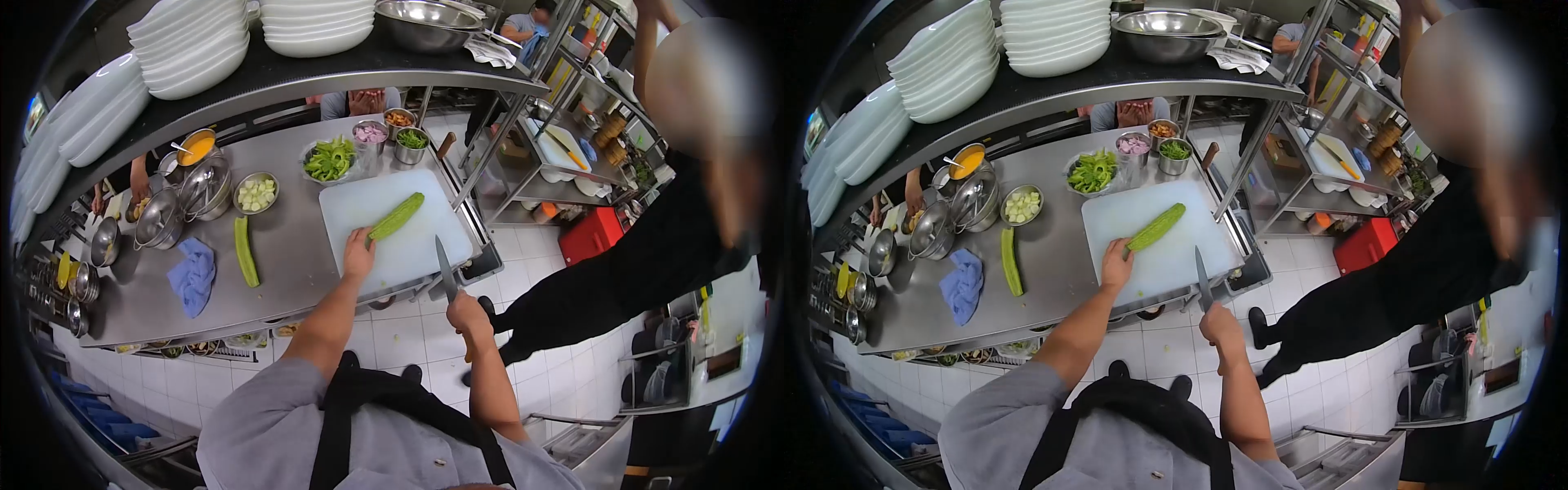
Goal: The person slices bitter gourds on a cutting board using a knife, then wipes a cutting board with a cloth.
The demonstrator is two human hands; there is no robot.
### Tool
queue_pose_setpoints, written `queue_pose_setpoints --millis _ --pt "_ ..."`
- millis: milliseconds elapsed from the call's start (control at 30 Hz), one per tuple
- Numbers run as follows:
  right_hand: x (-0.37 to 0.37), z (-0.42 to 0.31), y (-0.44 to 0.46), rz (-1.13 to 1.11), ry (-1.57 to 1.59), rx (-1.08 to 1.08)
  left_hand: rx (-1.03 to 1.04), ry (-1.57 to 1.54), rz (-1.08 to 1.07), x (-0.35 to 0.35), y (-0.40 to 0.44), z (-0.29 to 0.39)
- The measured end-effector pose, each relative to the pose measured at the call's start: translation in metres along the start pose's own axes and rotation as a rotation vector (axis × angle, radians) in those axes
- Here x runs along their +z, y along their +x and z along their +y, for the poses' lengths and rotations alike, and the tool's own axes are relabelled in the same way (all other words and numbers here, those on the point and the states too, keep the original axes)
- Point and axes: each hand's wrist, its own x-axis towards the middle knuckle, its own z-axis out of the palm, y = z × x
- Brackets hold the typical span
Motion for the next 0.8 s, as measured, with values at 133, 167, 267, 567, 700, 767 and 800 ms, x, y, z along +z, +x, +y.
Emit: queue_pose_setpoints --millis 133,167,267,567,700,767,800 --pt "0.031 0.014 0.004 0.103 -0.020 -0.084 -0.004 -0.008 -0.095 -0.011 0.005 0.002" --pt "0.054 0.032 0.019 0.155 -0.068 -0.093 0.015 0.035 -0.066 -0.009 0.001 0.002" --pt "0.073 0.039 0.023 0.237 -0.162 -0.105 0.036 0.093 -0.064 -0.008 -0.001 0.009" --pt "0.003 0.020 0.010 0.315 -0.081 -0.123 0.095 0.180 -0.017 -0.009 -0.007 0.025" --pt "-0.008 0.050 0.027 0.003 -0.163 -0.175 0.161 0.277 0.019 -0.001 -0.007 0.021" --pt "-0.019 0.066 0.034 -0.034 -0.172 -0.207 0.173 0.290 0.058 0.004 -0.010 0.019" --pt "-0.026 0.074 0.038 -0.074 -0.186 -0.245 0.197 0.290 0.064 0.008 -0.009 0.017"
